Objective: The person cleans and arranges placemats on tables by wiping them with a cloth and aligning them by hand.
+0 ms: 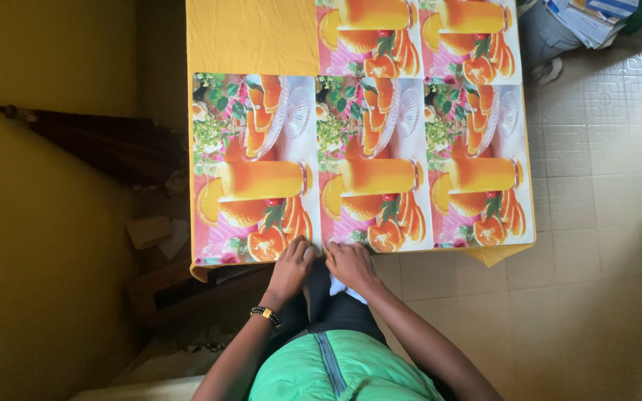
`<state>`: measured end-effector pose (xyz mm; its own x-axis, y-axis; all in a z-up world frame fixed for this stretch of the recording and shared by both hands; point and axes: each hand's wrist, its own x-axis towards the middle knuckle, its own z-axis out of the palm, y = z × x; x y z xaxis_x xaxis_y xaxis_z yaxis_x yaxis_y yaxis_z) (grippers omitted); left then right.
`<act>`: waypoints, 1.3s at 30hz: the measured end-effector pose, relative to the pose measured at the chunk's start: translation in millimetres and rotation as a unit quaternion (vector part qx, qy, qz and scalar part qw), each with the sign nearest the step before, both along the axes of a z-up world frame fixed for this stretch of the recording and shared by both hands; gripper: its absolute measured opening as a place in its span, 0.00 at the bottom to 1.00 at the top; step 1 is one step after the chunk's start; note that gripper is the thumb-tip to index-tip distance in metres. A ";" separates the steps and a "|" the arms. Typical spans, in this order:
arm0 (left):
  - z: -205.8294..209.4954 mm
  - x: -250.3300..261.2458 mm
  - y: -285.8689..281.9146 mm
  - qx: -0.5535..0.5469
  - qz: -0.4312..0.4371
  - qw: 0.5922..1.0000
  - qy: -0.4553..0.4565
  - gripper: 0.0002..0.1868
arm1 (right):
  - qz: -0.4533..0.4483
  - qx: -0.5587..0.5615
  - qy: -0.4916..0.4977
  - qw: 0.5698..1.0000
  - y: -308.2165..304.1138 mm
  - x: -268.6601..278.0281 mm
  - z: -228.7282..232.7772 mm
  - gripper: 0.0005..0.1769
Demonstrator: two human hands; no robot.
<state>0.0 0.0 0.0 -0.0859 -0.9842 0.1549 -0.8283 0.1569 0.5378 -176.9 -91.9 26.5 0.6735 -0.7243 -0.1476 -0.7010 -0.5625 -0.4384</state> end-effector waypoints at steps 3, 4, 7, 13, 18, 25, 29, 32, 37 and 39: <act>-11.1 -7.4 1.5 -0.018 0.007 0.999 -0.049 0.12 | 0.005 0.021 -0.025 0.999 -3.1 -2.8 4.1 0.07; -14.9 -8.1 2.4 -0.009 0.003 0.998 -0.058 0.13 | 0.005 0.026 -0.031 0.999 -3.8 -3.5 4.0 0.07; -19.2 -9.1 3.8 0.015 -0.009 0.997 -0.072 0.15 | 0.004 0.031 -0.048 0.998 -4.7 -4.6 5.4 0.06; -20.5 -10.8 2.9 0.033 -0.010 0.998 -0.057 0.17 | 0.000 0.029 -0.051 0.998 -5.9 -7.2 0.0 0.06; -20.6 -11.9 3.2 0.042 -0.009 0.998 -0.052 0.17 | -0.002 0.038 -0.060 0.997 -5.7 -9.7 0.3 0.06; -22.0 -11.6 4.8 0.044 -0.010 0.998 -0.054 0.18 | 0.001 0.045 -0.077 0.996 -5.6 -15.1 5.4 0.05; -19.7 -10.8 4.0 0.046 -0.013 0.997 -0.052 0.18 | 0.006 0.037 -0.095 0.995 -4.1 -16.0 5.4 0.05; -15.5 -9.1 3.3 0.051 -0.018 0.997 -0.047 0.19 | 0.004 0.037 -0.083 0.996 -3.8 -16.3 4.6 0.05; -11.1 -10.1 4.8 0.021 -0.005 0.999 -0.036 0.17 | 0.004 0.039 -0.075 0.996 -5.2 -14.6 2.6 0.05; -7.6 -9.5 3.1 0.048 0.038 0.997 0.036 0.12 | 0.005 0.043 -0.079 0.996 -6.3 -14.9 2.0 0.05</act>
